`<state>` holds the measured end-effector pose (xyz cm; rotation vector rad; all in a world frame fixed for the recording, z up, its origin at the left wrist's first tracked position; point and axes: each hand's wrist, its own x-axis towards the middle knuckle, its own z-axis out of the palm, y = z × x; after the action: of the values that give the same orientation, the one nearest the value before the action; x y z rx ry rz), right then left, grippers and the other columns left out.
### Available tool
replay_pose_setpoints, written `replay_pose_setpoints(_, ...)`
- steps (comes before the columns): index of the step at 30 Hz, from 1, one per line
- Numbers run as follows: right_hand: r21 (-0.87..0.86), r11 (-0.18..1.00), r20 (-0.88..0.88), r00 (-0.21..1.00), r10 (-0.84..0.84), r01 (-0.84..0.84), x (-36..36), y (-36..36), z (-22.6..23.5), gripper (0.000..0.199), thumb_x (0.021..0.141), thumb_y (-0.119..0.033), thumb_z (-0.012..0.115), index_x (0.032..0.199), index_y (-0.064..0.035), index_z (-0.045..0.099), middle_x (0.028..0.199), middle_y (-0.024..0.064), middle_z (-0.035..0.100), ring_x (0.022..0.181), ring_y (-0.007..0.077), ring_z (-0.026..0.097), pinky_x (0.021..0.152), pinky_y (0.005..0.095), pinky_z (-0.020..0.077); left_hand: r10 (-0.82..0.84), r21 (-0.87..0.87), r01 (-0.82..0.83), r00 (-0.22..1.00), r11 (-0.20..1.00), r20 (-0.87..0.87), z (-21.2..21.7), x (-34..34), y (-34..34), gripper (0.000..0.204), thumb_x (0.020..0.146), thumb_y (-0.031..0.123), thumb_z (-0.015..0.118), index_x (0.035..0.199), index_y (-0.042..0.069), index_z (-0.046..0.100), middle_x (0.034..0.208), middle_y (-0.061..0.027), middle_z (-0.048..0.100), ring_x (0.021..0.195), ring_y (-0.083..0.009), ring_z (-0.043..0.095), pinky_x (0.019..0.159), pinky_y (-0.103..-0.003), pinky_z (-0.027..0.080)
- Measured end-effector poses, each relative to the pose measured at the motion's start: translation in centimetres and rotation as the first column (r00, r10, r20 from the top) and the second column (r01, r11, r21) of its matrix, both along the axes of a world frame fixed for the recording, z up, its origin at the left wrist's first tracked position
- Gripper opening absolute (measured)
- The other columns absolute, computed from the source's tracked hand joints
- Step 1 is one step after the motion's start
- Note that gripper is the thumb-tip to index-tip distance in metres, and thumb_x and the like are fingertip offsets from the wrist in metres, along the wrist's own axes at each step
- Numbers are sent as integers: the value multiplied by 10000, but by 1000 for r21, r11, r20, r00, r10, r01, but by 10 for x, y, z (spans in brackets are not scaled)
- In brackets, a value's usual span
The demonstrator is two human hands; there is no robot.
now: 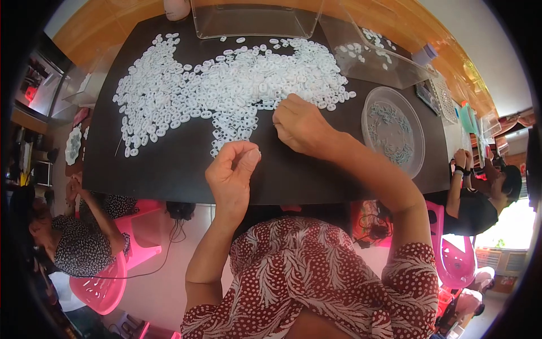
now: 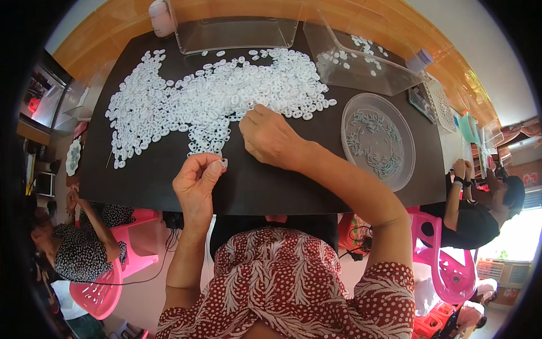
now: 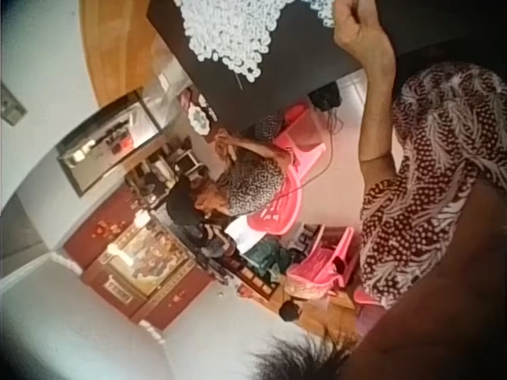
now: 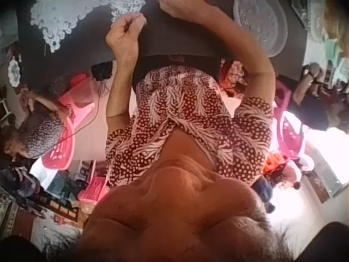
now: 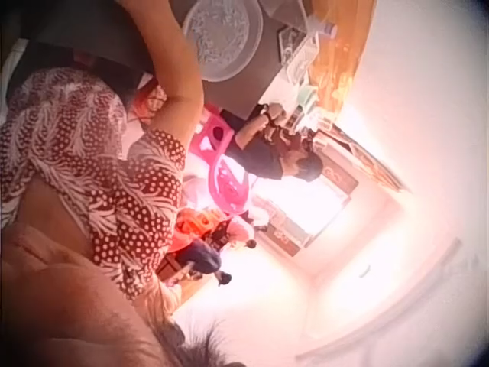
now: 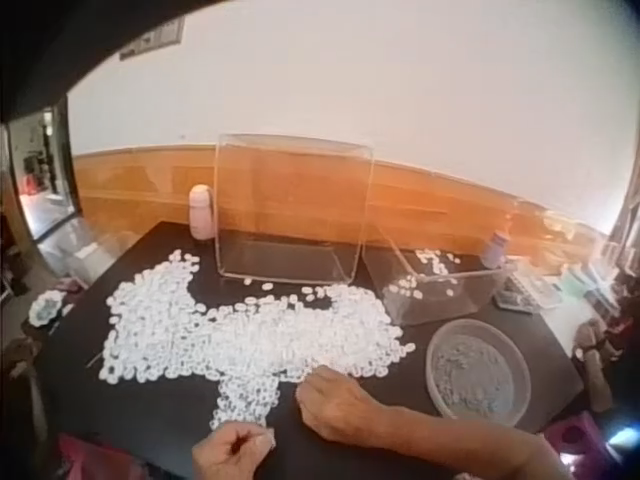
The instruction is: Assembling small white plastic components by hand at a table.
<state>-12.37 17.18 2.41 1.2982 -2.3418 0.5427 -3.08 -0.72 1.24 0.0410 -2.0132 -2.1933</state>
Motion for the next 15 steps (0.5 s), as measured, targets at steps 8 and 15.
replay_pose_setpoints(8,-241,910,770,637,-34,339,41,-4,27,101,762,-17,660,829,-23,585,713,52,571,617,127,541,567,274,446,-141,469,57,979,882,145,-3,-3,4,122,888,92,627,924,-23,612,798,-54,612,667,-108,555,602,-219,453)
replay_pose_setpoints(15,-349,880,818,563,118,323,55,-5,26,117,808,-3,666,917,-6,623,814,-16,589,712,45,501,641,215,429,-129,472,51,983,880,134,4,2,7,100,876,43,623,941,-33,624,825,-58,621,689,-102,572,623,-218,469)
